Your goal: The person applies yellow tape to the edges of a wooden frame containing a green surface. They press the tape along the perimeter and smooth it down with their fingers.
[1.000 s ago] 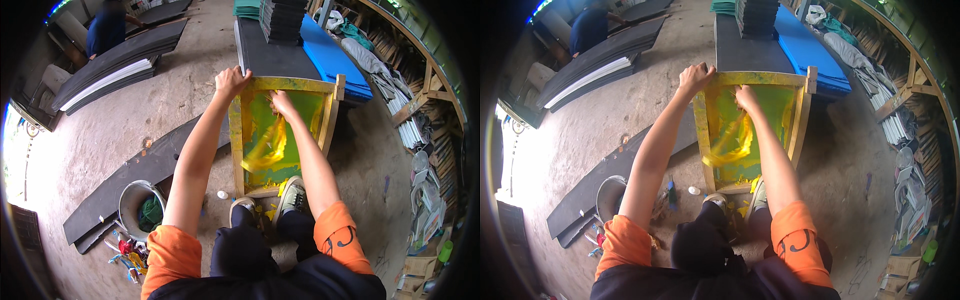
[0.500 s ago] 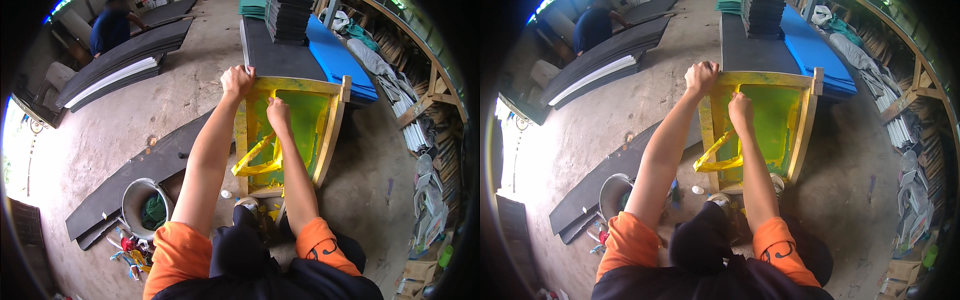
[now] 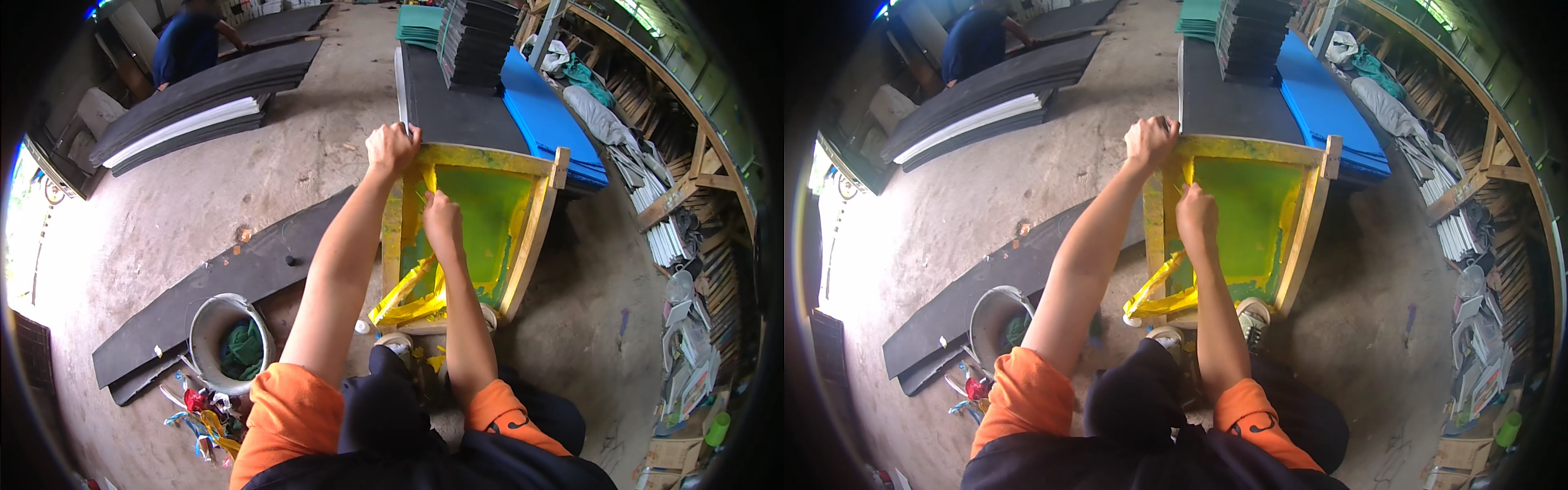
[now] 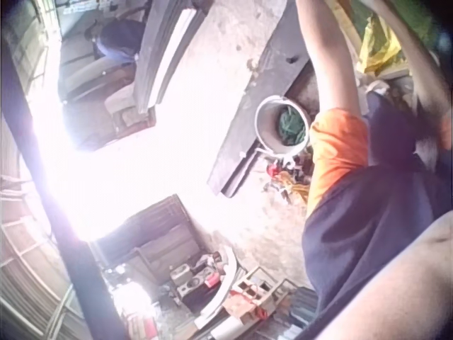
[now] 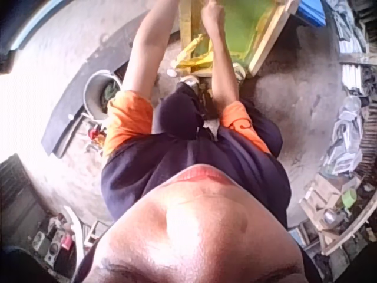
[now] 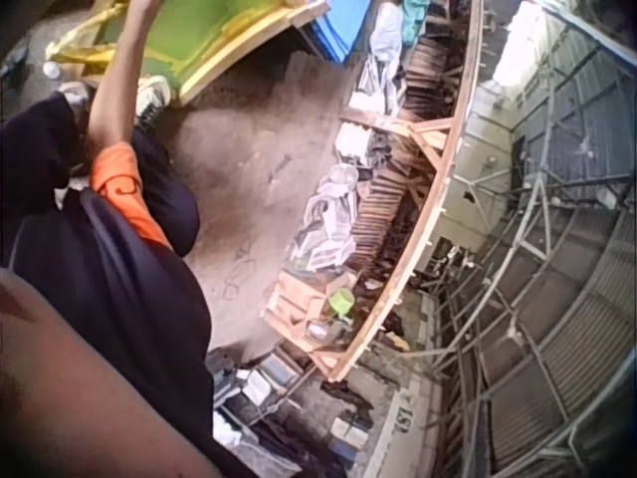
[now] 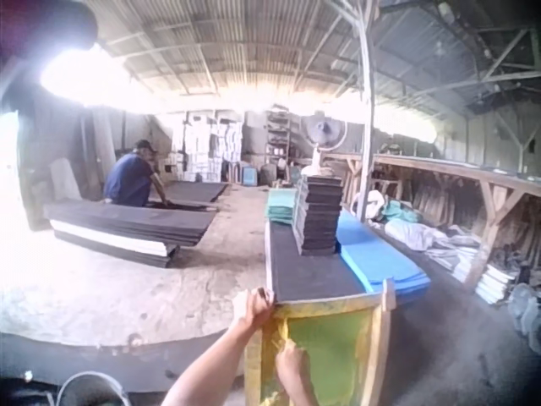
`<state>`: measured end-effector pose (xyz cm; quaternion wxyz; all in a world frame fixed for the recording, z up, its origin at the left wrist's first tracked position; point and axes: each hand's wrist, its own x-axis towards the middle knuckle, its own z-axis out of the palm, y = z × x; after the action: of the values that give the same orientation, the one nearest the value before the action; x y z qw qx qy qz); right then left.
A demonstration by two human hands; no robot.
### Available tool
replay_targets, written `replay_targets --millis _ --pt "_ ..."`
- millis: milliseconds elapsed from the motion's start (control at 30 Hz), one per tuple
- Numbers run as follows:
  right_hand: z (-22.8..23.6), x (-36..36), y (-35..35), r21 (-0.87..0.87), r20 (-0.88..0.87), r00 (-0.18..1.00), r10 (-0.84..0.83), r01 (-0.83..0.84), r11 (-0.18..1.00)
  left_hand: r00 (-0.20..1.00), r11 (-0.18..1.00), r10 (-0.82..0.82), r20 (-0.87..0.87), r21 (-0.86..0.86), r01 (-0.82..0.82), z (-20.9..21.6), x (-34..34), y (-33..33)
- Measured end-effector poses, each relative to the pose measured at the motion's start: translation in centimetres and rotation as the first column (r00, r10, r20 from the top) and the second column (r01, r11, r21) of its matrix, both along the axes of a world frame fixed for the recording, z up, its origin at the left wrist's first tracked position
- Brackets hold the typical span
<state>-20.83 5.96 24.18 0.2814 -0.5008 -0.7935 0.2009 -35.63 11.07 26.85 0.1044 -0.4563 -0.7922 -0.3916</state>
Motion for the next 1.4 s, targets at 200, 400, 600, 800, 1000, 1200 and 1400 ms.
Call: replay_targets --millis 200,400,600,800,1000,1200,1400 --pt "-1.0 0.1 -3.5 0.029 -0.079 0.994 0.076 -0.074 0.997 1.000 0.999 -0.017 0.004 0.027 0.017 -0.1 -0.1 0.2" --pt "-0.9 0.4 -3.2 0.022 -0.077 0.993 0.087 -0.085 0.996 0.998 0.997 -0.055 0.019 0.057 0.054 0.3 0.0 -0.2" --pt "-2.7 1.9 -2.0 -0.042 -0.073 0.991 0.112 -0.115 0.992 0.947 0.971 -0.111 0.301 0.238 0.038 -0.4 -0.1 -0.8" --pt "-2.4 3.1 0.1 0.168 -0.185 0.982 0.039 -0.008 0.986 0.545 0.855 -0.463 0.699 0.514 0.067 -5.0 -1.4 -1.1" --pt "2.0 4.4 1.8 0.360 0.041 0.998 0.037 -0.050 0.932 0.477 0.810 -0.553 0.684 0.575 0.115 -5.8 -1.9 -1.0" --pt "0.2 -1.4 4.5 0.179 0.160 0.981 0.109 -0.137 0.974 0.574 0.832 -0.500 0.649 0.543 0.112 -6.0 -2.1 -0.3" --pt "0.4 -3.6 4.5 -0.036 0.109 0.991 0.076 -0.072 0.997 0.741 0.939 -0.218 0.635 0.343 -0.018 -4.0 -0.3 -0.9"
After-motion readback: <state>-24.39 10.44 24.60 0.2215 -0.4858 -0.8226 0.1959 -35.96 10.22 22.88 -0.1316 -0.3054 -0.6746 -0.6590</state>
